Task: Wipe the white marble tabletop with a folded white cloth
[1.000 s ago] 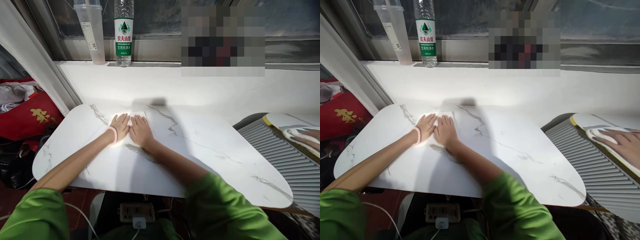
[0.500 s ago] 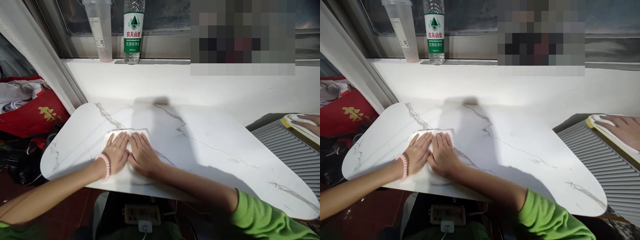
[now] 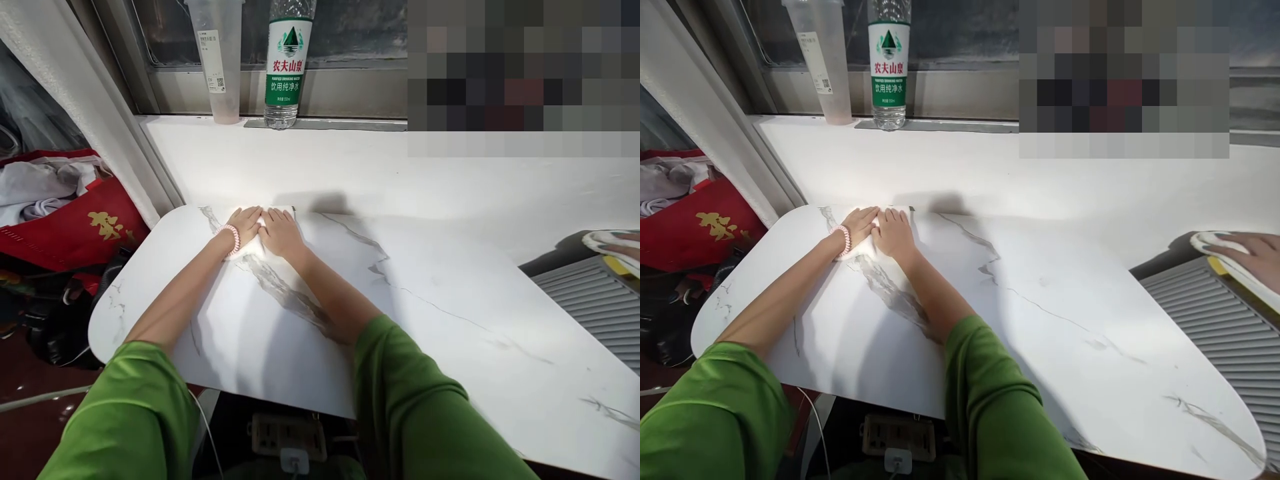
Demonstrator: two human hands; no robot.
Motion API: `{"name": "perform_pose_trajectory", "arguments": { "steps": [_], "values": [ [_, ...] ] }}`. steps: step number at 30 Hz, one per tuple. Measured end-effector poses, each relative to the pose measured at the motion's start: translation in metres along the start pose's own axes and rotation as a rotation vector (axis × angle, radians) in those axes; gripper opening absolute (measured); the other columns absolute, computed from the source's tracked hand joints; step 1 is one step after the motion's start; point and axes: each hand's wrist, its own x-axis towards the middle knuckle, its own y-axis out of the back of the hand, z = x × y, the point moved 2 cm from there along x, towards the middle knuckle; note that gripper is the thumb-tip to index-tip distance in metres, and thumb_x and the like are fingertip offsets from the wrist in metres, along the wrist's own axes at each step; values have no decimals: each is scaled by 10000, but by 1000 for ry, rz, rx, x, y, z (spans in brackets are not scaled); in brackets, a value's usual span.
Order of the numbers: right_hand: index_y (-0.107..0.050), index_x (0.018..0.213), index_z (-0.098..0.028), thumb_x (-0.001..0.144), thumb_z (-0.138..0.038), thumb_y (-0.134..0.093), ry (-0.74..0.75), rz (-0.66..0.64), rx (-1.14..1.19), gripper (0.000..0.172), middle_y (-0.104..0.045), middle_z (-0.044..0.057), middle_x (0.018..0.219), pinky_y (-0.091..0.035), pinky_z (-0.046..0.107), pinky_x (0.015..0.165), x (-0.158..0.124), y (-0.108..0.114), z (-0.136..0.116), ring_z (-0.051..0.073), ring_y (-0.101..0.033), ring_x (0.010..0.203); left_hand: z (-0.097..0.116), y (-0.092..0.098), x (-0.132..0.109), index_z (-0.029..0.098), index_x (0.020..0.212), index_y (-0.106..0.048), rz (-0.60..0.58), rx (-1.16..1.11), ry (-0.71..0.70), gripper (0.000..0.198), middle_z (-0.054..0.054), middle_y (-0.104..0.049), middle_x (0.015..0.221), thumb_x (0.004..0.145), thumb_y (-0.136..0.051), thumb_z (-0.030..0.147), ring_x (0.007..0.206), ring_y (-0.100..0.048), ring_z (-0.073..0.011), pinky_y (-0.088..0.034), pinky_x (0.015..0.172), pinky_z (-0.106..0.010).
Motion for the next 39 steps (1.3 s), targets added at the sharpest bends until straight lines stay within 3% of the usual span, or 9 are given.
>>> {"name": "perform_pose_trajectory", "arguments": {
  "steps": [4,8,15,19,21,24,29,34,39],
  "values": [
    [-493,1369,-20,930,-220,-372,57,4,-10,497,-503,209,1439,-242,463,1143,-28,8,-21,308,-428,1341,3,-4,-40,63,1513,-290,22,5,13,556,-134,-299,1588,976,-257,205,1475,-252,-205,-155,1216,-421],
    [-472,1384,24,942,-267,-371,132,-10,25,539,-484,254,1442,-234,512,1150,-67,19,-75,349,-409,1358,-6,-10,-113,85,1514,-309,67,-5,-17,565,-124,-314,1582,972,-246,233,1475,-257,-211,-166,1219,-437],
    [-427,1418,60,934,-363,-390,287,-125,135,644,-448,285,1458,-219,565,1163,-102,27,-201,395,-383,1381,-57,-9,-261,117,1521,-317,159,6,76,588,-110,-365,1559,967,-205,281,1458,-305,-221,-204,1216,-442],
    [-450,1411,49,929,-383,-355,354,-115,97,655,-490,258,1434,-278,554,1137,-100,27,-235,407,-426,1352,-79,-3,-295,134,1524,-307,131,-2,128,589,-103,-352,1567,971,-201,304,1452,-317,-234,-234,1202,-461],
    [-458,1400,67,921,-384,-366,355,-136,101,664,-491,276,1424,-294,574,1120,-92,24,-237,427,-430,1342,-87,-3,-289,146,1522,-314,110,-2,138,586,-93,-356,1566,963,-220,293,1451,-319,-232,-233,1203,-460],
    [-454,1399,78,927,-358,-381,330,-144,123,646,-492,286,1419,-283,566,1130,-67,16,-225,417,-432,1340,-103,-3,-257,134,1514,-322,72,-6,130,586,-94,-353,1569,955,-245,289,1461,-292,-216,-204,1214,-447],
    [-440,1409,57,944,-284,-377,218,-150,114,580,-483,251,1444,-230,499,1162,3,-11,-185,354,-407,1361,-133,1,-162,134,1495,-345,23,-11,148,563,-103,-356,1567,951,-276,260,1461,-288,-198,-183,1212,-438],
    [-450,1399,29,953,-237,-343,122,-120,110,530,-473,233,1457,-201,463,1164,56,-32,-134,314,-390,1376,-138,3,-73,65,1499,-317,-17,17,166,563,-131,-340,1570,960,-290,228,1462,-280,-192,-164,1211,-368],
    [-467,1391,6,948,-213,-356,112,-86,114,506,-486,222,1454,-225,455,1160,68,-40,-106,288,-394,1382,-131,0,-44,111,1499,-320,9,25,140,534,-113,-348,1569,978,-275,219,1457,-293,-193,-183,1204,-392]
  ]
}}
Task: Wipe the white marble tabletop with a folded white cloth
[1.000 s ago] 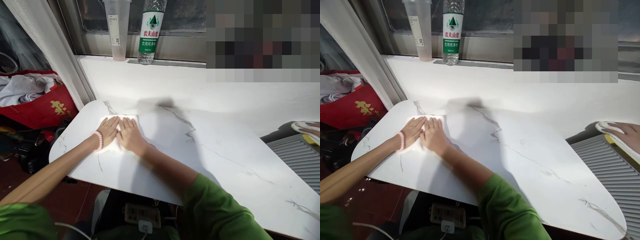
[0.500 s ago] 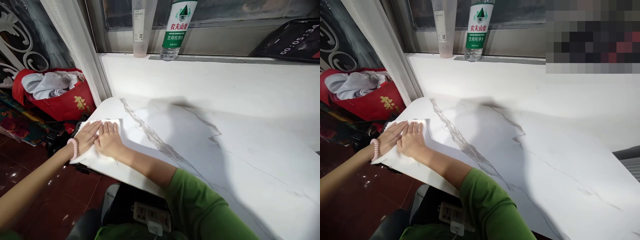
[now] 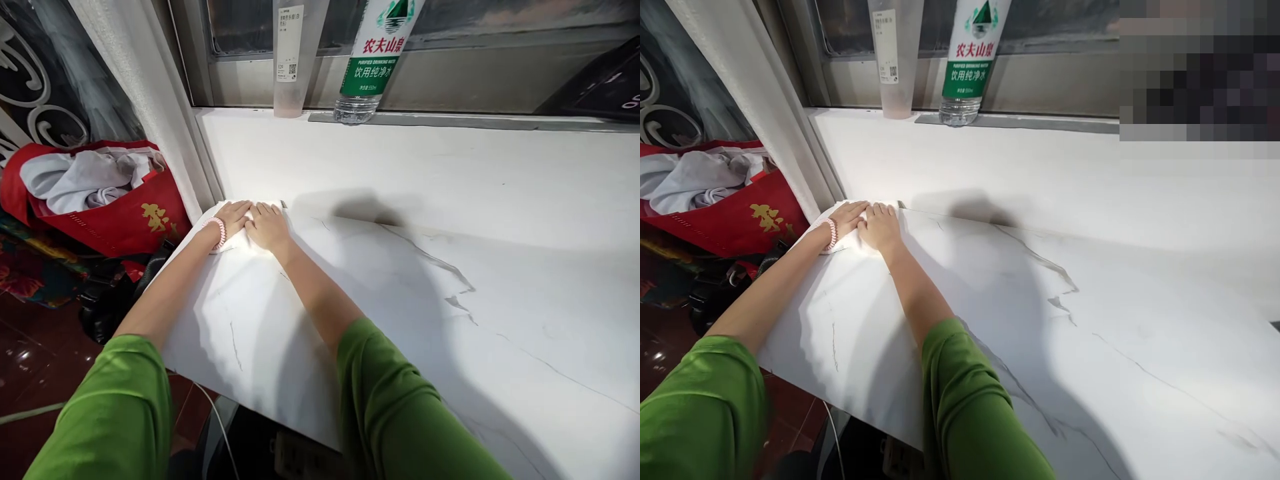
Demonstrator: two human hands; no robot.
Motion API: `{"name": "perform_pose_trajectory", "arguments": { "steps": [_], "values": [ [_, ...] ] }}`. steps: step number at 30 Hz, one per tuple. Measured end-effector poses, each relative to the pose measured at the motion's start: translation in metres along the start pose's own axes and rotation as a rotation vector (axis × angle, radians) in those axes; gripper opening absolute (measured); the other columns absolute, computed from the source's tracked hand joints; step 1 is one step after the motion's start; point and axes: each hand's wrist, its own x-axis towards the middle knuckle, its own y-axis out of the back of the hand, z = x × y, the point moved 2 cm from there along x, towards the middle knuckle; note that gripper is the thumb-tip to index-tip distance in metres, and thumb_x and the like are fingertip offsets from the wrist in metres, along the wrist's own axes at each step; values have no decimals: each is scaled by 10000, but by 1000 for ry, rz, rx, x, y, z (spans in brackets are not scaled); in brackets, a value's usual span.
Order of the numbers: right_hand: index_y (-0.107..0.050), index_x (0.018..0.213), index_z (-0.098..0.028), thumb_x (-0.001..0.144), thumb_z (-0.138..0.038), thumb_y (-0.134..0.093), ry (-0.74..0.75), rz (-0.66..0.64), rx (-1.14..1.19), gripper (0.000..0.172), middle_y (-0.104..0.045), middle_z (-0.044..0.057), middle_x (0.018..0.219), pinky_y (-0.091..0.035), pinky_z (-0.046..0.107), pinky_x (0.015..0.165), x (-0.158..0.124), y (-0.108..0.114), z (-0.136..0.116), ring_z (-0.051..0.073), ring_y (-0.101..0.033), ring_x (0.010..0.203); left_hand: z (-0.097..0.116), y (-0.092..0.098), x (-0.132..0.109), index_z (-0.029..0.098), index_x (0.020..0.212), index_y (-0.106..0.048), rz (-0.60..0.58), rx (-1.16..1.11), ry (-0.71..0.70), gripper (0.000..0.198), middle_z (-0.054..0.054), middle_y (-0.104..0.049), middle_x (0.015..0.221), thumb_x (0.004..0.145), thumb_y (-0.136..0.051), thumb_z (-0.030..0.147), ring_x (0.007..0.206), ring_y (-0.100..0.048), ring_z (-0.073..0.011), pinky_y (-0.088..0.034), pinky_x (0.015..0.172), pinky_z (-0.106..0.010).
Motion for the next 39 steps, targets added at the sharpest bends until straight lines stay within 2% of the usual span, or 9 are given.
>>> {"name": "perform_pose_trajectory", "arguments": {
  "steps": [6,14,17,20,23,28,31,35,39],
  "values": [
    [-461,1399,24,945,-226,-349,62,-1,-25,530,-468,225,1468,-227,467,1166,-31,9,-4,311,-398,1381,28,-1,-37,96,1492,-339,38,8,27,534,-121,-340,1572,973,-271,201,1467,-277,-204,-176,1211,-413],
    [-482,1380,65,934,-256,-353,309,43,0,565,-465,261,1456,-251,536,1174,-187,55,-27,352,-382,1390,135,-7,-175,-27,1463,-366,124,23,-18,573,-195,-380,1532,978,-231,247,1453,-303,-292,-189,1207,-517],
    [-466,1389,74,920,-255,-366,271,16,8,581,-444,275,1465,-255,575,1165,-221,67,-31,371,-358,1402,157,-7,-197,-27,1456,-383,146,-12,-122,573,-194,-378,1533,978,-229,249,1458,-290,-298,-179,1207,-531],
    [-423,1425,62,886,-226,-392,182,-142,0,612,-407,263,1496,-273,595,1146,-210,67,-25,390,-354,1404,159,-7,-181,-19,1466,-370,113,-38,-136,576,-189,-375,1537,967,-256,243,1458,-290,-292,-179,1209,-523],
    [-393,1446,50,866,-192,-390,61,-231,-20,629,-388,241,1516,-261,575,1149,-164,58,-5,379,-337,1417,146,-6,-130,-14,1476,-350,62,-30,-62,576,-184,-370,1542,957,-273,224,1456,-297,-282,-192,1207,-500],
    [-488,1378,-3,860,-108,-339,-42,-29,7,548,-490,183,1464,-238,412,1169,-77,44,49,261,-406,1382,125,0,-18,25,1495,-316,45,-41,21,550,-154,-341,1565,981,-248,207,1459,-290,-236,-176,1211,-445],
    [-541,1320,-32,860,-90,-335,-151,9,28,507,-530,175,1430,-245,405,1156,-50,40,76,252,-435,1355,121,1,26,73,1493,-332,53,-90,17,531,-124,-353,1565,985,-248,200,1455,-298,-206,-178,1209,-420],
    [-537,1331,-50,894,-115,-331,-192,48,14,487,-516,171,1444,-246,429,1151,-51,41,84,261,-427,1364,124,-1,36,62,1490,-339,70,-112,-2,534,-122,-350,1567,979,-251,191,1456,-295,-213,-173,1210,-425],
    [-519,1356,-32,909,-132,-328,-150,43,-28,496,-511,179,1447,-253,423,1154,-80,48,75,265,-437,1357,136,-4,11,61,1499,-327,84,-91,-34,549,-132,-346,1567,971,-251,192,1458,-293,-221,-181,1208,-438]
  ]
}}
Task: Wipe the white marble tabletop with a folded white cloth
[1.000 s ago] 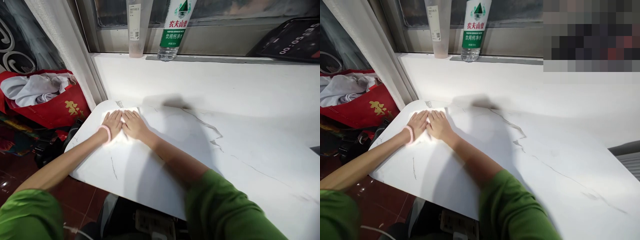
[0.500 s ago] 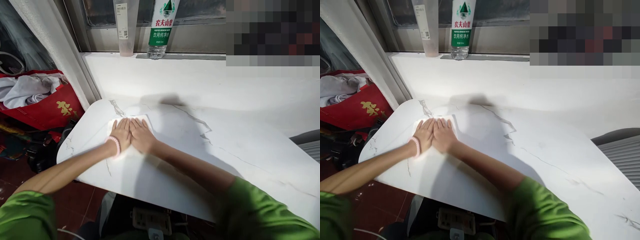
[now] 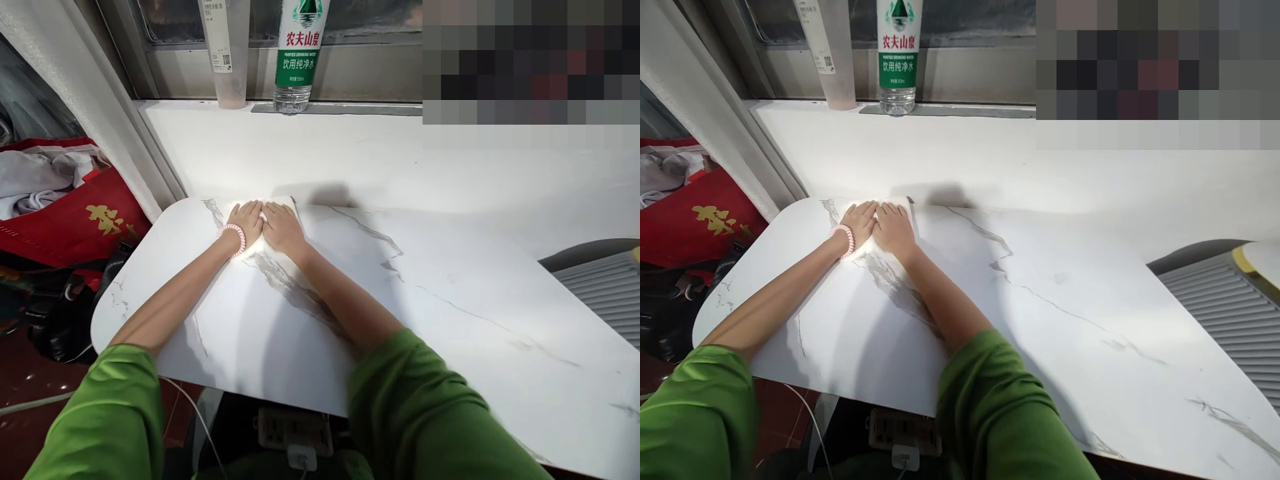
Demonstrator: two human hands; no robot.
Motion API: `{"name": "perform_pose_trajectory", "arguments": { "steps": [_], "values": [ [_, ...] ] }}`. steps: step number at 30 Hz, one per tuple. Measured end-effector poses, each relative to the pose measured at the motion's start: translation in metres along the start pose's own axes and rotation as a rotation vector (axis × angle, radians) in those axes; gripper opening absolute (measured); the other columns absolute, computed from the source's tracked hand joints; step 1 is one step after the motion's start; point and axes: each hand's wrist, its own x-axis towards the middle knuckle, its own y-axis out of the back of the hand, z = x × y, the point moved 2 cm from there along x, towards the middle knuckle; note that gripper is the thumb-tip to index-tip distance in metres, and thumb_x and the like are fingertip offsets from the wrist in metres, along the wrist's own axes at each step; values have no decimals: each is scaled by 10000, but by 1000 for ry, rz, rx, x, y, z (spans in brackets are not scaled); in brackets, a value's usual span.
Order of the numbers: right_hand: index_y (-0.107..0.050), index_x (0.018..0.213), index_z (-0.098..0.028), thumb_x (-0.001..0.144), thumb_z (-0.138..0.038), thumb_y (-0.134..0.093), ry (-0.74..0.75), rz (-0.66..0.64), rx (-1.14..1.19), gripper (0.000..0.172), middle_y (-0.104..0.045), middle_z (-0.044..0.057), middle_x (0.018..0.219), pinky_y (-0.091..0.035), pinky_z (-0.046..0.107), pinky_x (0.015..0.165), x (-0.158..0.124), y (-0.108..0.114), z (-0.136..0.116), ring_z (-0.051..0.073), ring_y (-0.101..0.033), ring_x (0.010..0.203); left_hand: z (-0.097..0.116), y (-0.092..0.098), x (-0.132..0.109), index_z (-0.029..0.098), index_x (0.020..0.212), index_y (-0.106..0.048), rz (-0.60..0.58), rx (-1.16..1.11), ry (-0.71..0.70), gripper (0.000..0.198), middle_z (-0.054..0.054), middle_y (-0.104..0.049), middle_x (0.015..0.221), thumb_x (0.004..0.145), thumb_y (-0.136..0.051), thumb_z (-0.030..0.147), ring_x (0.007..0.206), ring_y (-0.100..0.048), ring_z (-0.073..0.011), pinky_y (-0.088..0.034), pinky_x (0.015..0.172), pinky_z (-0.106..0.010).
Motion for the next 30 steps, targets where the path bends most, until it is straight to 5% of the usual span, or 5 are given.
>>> {"name": "perform_pose_trajectory", "arguments": {
  "steps": [11,14,18,26,30],
  "values": [
    [-441,1418,34,918,-204,-308,171,8,-155,570,-456,208,1483,-302,488,1168,-208,61,-13,300,-365,1414,117,0,-156,-5,1502,-298,-56,32,-301,602,-190,-291,1576,980,-270,292,1479,-224,-303,-138,1213,-525],
    [-396,1448,27,921,-220,-310,192,4,-187,588,-419,211,1508,-320,491,1161,-239,73,-8,291,-322,1440,139,3,-172,-23,1503,-281,-112,2,-387,621,-203,-263,1582,977,-279,308,1488,-187,-310,-121,1211,-548],
    [-440,1432,-13,923,-224,-297,120,-22,-194,569,-466,191,1482,-338,488,1144,-216,71,19,285,-386,1406,144,-3,-134,-24,1507,-266,-132,-22,-360,615,-191,-269,1584,967,-272,271,1488,-197,-285,-111,1214,-531],
    [-457,1402,16,904,-162,-304,-63,-56,-176,550,-477,181,1476,-287,426,1152,-83,54,93,267,-412,1380,122,-19,18,49,1486,-344,5,-21,-271,548,-149,-357,1557,963,-278,200,1448,-309,-232,-182,1201,-462],
    [-440,1417,6,909,-147,-299,-116,-55,-150,549,-465,172,1487,-267,419,1155,-58,50,107,264,-398,1393,119,-17,45,54,1484,-347,-15,-39,-196,537,-139,-346,1565,975,-261,201,1451,-303,-222,-184,1206,-436]
  ]
}}
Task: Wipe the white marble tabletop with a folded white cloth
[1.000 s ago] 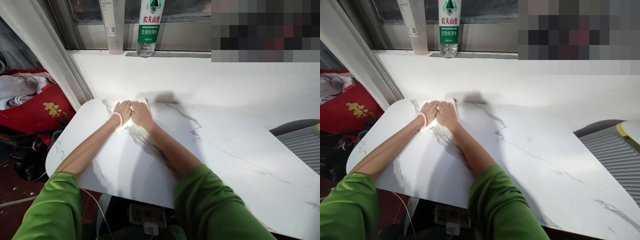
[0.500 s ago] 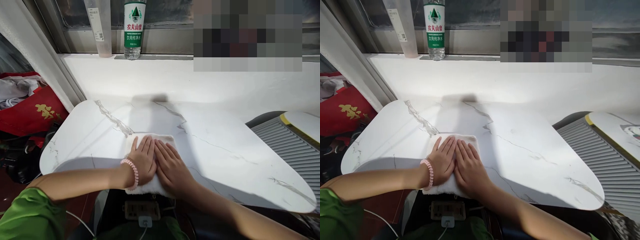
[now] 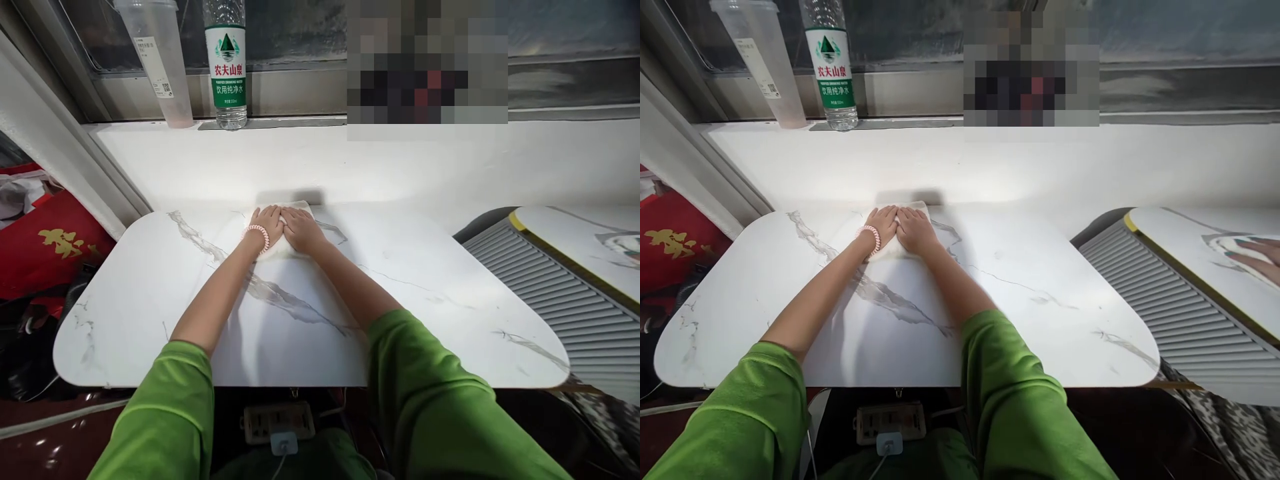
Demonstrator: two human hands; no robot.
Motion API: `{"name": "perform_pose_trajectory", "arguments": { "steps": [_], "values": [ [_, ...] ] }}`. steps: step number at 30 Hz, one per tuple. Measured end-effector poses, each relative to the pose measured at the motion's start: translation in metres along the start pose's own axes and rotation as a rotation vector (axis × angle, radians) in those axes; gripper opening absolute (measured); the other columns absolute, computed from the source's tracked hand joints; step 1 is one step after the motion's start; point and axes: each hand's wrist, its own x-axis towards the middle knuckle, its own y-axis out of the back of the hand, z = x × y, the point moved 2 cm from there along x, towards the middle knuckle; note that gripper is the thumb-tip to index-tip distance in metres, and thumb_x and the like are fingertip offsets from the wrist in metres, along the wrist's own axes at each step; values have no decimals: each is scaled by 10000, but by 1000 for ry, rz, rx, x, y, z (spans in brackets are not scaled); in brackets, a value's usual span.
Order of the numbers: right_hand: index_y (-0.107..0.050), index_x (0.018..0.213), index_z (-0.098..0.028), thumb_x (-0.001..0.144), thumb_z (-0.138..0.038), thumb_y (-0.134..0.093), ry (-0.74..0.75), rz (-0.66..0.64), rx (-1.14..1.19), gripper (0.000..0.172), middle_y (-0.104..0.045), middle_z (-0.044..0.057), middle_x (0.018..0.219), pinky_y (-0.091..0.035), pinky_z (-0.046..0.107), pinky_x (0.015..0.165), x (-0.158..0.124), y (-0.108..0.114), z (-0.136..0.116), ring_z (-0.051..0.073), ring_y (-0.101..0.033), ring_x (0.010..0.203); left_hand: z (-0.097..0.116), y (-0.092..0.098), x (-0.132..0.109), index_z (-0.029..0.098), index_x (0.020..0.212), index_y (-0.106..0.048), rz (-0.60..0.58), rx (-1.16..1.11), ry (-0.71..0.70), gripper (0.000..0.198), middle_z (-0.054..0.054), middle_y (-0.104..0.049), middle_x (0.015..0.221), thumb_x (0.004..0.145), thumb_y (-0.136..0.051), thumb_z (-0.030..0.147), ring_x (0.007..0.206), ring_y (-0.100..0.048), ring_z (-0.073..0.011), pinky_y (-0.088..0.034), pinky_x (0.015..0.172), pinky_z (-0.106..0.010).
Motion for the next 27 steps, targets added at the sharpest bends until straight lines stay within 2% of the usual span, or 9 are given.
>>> {"name": "perform_pose_trajectory", "arguments": {
  "steps": [3,6,9,14,16,18,20,22,27],
  "values": [
    [-430,1428,-2,926,-160,-288,8,-4,-2,545,-451,168,1498,-261,421,1161,-8,1,0,257,-394,1398,3,0,-6,61,1495,-333,-3,5,-5,541,-130,-328,1576,980,-250,208,1458,-288,-220,-170,1211,-439],
    [-424,1430,10,942,-185,-284,14,-6,-26,544,-442,178,1501,-268,430,1165,-35,7,-5,259,-392,1400,15,-3,-26,55,1500,-320,0,22,-66,548,-135,-318,1578,979,-253,213,1463,-279,-223,-163,1212,-452],
    [-444,1420,13,955,-217,-270,20,24,-46,547,-463,182,1485,-289,451,1163,-84,16,-13,276,-408,1390,39,-3,-61,57,1504,-315,-19,31,-135,553,-142,-316,1577,981,-261,227,1467,-273,-233,-154,1213,-463],
    [-473,1414,-19,940,-253,-284,84,107,-80,561,-479,194,1468,-342,508,1145,-182,34,-35,295,-414,1390,87,1,-141,18,1495,-324,-54,-17,-266,584,-168,-301,1575,971,-291,273,1481,-231,-260,-143,1220,-495],
    [-463,1424,-23,933,-259,-296,103,126,-87,570,-470,193,1475,-352,503,1147,-208,40,-41,292,-395,1404,101,3,-163,14,1490,-334,-47,-47,-301,596,-176,-300,1571,963,-301,290,1481,-231,-273,-146,1218,-511],
    [-446,1439,-30,922,-260,-312,109,123,-87,581,-471,193,1475,-361,505,1145,-220,44,-42,289,-387,1410,109,3,-172,11,1485,-343,-42,-66,-313,602,-185,-310,1564,951,-315,288,1476,-246,-279,-151,1216,-518],
    [-435,1451,-47,908,-253,-327,106,104,-84,591,-478,188,1471,-367,516,1138,-216,43,-36,291,-395,1403,111,3,-164,9,1478,-353,-39,-71,-305,601,-193,-327,1555,940,-324,274,1468,-266,-279,-163,1213,-519],
    [-446,1442,-50,902,-243,-327,85,82,-84,586,-487,185,1465,-362,521,1135,-197,39,-25,296,-412,1389,106,1,-141,8,1475,-354,-55,-60,-292,594,-196,-334,1552,938,-317,259,1464,-275,-277,-174,1209,-519],
    [-498,1372,14,913,-217,-312,-38,50,-64,546,-512,201,1440,-309,464,1152,-110,26,14,300,-443,1354,76,-7,-47,24,1496,-309,-120,17,-283,575,-163,-291,1583,959,-287,231,1479,-240,-244,-138,1217,-482]
  ]
}}
